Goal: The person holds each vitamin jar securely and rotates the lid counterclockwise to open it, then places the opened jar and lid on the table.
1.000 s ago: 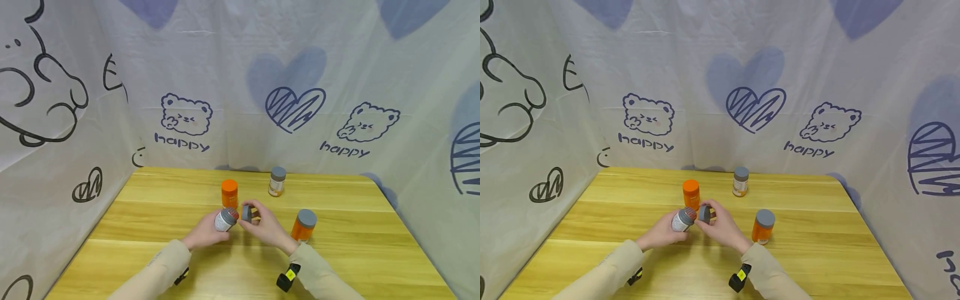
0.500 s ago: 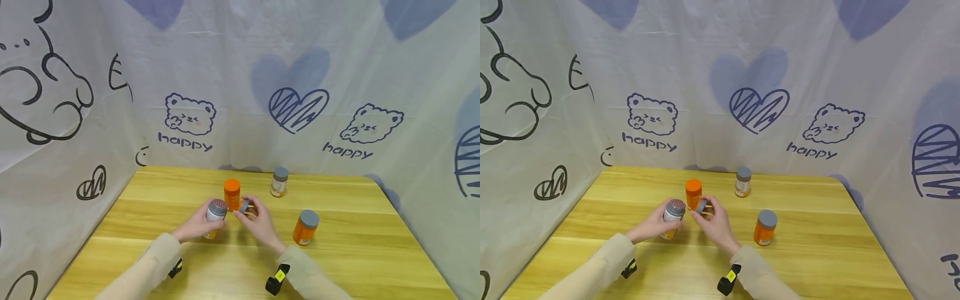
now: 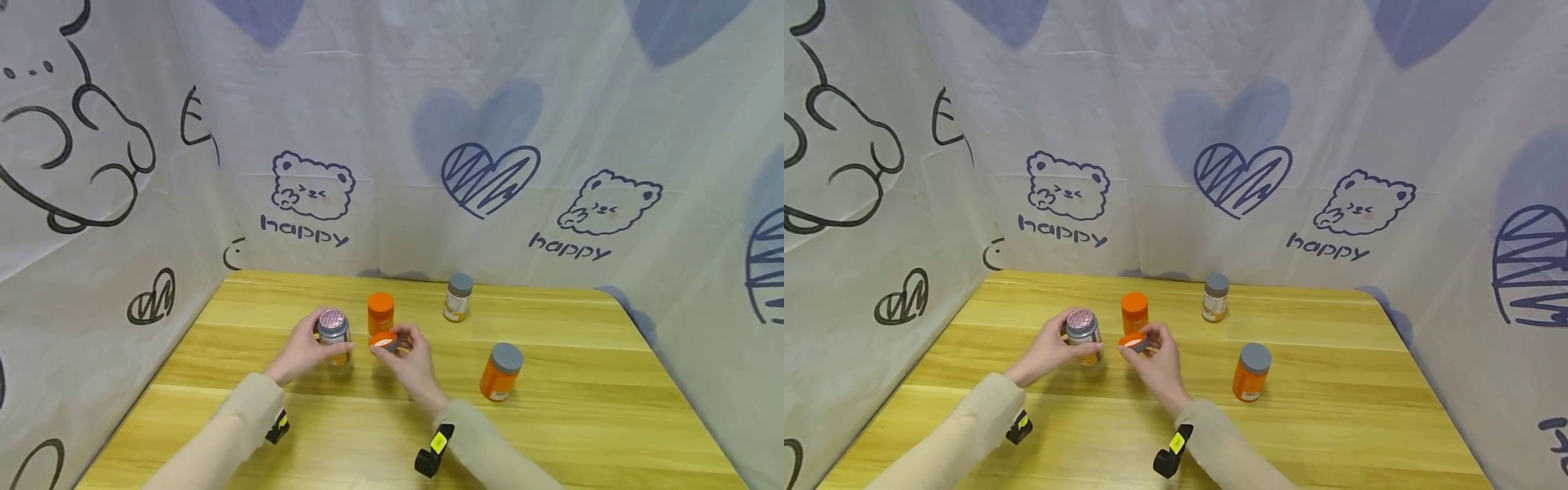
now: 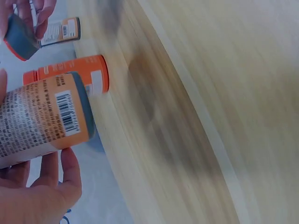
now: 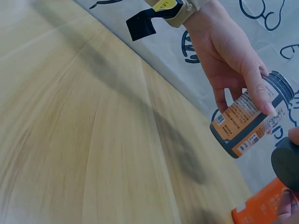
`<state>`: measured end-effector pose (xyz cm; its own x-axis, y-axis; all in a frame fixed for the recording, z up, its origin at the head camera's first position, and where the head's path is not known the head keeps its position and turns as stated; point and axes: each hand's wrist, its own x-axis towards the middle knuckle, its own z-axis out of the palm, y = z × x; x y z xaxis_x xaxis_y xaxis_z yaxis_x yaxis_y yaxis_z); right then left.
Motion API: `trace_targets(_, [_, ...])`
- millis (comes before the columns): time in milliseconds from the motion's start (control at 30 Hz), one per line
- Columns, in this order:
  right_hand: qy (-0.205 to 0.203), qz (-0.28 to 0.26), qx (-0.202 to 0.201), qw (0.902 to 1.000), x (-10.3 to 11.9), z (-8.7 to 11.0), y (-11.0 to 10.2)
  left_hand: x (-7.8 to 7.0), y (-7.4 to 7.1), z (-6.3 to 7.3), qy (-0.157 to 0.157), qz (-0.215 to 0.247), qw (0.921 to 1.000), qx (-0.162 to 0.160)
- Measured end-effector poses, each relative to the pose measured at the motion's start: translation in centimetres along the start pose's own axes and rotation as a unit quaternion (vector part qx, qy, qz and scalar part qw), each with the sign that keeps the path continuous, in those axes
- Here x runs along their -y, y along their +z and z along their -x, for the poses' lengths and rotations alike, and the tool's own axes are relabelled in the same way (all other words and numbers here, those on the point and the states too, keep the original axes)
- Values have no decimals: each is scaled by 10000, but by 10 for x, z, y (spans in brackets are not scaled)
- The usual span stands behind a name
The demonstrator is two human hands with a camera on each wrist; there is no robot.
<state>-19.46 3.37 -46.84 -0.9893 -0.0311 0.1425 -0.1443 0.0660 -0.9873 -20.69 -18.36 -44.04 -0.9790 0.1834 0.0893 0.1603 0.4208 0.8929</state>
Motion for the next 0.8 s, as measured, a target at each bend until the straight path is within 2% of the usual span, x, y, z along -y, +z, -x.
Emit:
trace_targets(133, [250,-79,-119,9996,-3,-1,7,5,-5,0,-198,-127,9996,-134])
trace_targets(367, [607,-51,-148,9980,-14,-1,19,15,-11,2,-455,-319,9984,-122])
trace_targets(600, [780,669,-77,9947,-23,-3,27,22,-12,1,-526,-479,9974,-101])
trace_targets(800, [827,1073,-156,9907,-32,-7,30,28,-9,0,-565,-597,9966,-73])
